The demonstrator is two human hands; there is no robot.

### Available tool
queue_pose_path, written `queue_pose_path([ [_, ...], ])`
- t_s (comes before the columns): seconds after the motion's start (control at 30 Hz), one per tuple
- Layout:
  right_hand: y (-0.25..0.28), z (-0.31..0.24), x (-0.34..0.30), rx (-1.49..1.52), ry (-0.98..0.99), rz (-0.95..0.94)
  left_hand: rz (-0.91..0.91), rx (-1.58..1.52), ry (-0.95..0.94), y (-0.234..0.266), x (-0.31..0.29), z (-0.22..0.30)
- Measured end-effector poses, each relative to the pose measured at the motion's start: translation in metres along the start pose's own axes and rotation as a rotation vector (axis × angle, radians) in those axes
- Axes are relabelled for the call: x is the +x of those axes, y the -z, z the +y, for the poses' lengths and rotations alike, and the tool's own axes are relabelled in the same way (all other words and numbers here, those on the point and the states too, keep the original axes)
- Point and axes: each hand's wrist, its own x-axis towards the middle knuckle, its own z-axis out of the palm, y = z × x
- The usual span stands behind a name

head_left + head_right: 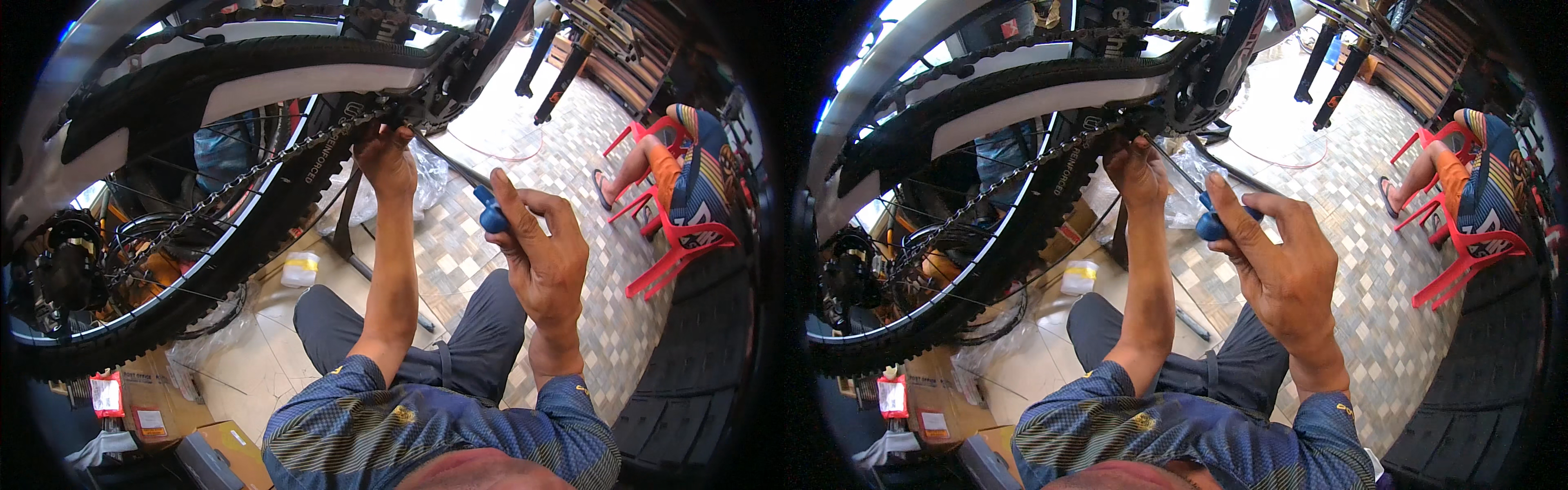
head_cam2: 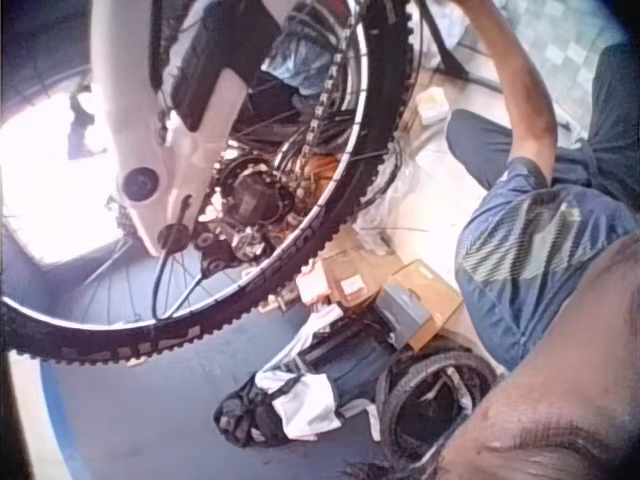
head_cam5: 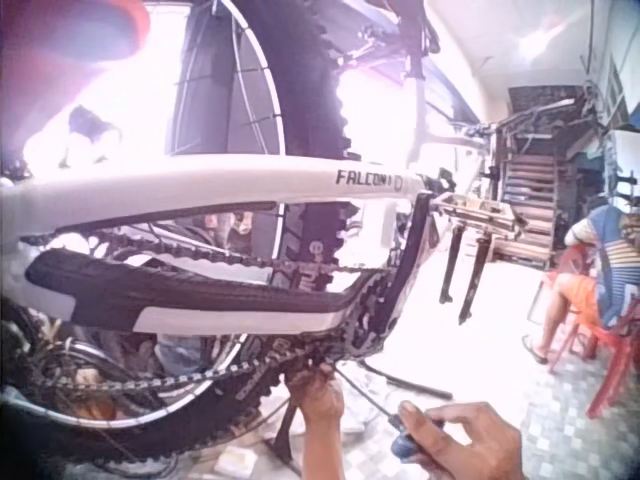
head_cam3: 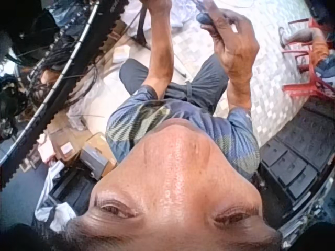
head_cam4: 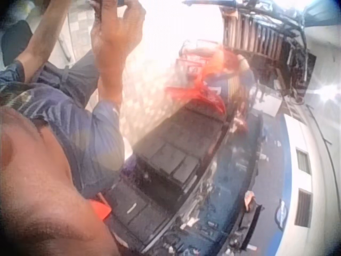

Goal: The person uses a blue T-handle tool to adjust the bicycle chain and crankset while sitting on the floor. They manipulate the chain and pedal crank, then briefly stand to inspect the rear tire before returning to the crankset to continue adjustments.

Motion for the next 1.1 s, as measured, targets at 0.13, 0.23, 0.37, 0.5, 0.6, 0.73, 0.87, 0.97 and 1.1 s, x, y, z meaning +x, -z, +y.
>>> queue_pose_path([
  [0.13, -0.012, -0.014, 0.0, 0.549, -0.314, 0.113, 0.036, -0.006, 0.033, 0.001, -0.001, -0.004],
  [0.23, -0.022, 0.003, -0.018, 0.723, -0.336, 0.118, 0.047, -0.023, 0.036, -0.005, -0.001, -0.005],
  [0.37, -0.012, -0.002, -0.022, 0.365, -0.18, 0.035, 0.06, -0.02, 0.035, -0.004, -0.003, -0.003],
  [0.5, -0.005, -0.006, -0.011, 0.069, -0.07, 0.063, 0.049, -0.015, 0.052, 0.004, -0.002, -0.003],
  [0.6, -0.004, -0.005, -0.005, -0.079, -0.048, 0.131, 0.059, -0.023, 0.08, 0.006, -0.003, -0.008],
  [0.73, -0.02, -0.013, -0.005, 0.4, -0.327, 0.154, 0.076, -0.046, 0.059, 0.005, -0.005, -0.013],
  [0.87, -0.025, -0.001, -0.018, 0.528, -0.297, 0.127, 0.063, -0.019, 0.036, 0.006, -0.004, -0.013],
  [0.97, -0.016, 0.003, -0.024, 0.284, -0.153, 0.07, 0.06, -0.04, 0.033, 0.002, -0.005, -0.012],
  [1.1, -0.008, -0.002, -0.016, 0.06, -0.078, 0.048, 0.055, -0.042, 0.019, 0.001, -0.006, -0.011],
])
